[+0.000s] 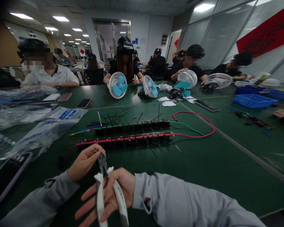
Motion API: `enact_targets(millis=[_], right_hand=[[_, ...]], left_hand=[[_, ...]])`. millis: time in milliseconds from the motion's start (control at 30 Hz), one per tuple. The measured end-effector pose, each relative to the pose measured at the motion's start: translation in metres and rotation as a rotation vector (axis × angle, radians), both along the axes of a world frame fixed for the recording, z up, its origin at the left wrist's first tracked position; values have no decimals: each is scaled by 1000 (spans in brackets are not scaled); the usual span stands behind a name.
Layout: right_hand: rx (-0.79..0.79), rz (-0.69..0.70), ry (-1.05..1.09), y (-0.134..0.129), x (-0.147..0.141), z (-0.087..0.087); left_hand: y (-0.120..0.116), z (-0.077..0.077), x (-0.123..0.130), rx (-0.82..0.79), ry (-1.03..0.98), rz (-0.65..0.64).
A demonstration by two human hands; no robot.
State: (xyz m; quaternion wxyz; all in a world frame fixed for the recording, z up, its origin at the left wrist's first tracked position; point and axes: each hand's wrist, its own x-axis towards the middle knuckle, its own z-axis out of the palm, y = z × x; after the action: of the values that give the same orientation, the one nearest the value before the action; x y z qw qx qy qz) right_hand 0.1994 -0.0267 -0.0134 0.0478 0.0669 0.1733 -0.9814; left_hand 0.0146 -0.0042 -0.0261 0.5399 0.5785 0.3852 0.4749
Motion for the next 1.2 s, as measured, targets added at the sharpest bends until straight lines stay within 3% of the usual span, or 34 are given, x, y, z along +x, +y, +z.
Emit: enact_targets(millis=[500,900,1200], right_hand=[[10,-11,-49,0,0,4],[49,6,88,6,-1,-20],[-8,12,31,3,4,-6]], left_hand=[[1,-2,-1,-11,-7,-47],[0,1,-2,-2,33,-62],[0,3,-1,11,46,-76]])
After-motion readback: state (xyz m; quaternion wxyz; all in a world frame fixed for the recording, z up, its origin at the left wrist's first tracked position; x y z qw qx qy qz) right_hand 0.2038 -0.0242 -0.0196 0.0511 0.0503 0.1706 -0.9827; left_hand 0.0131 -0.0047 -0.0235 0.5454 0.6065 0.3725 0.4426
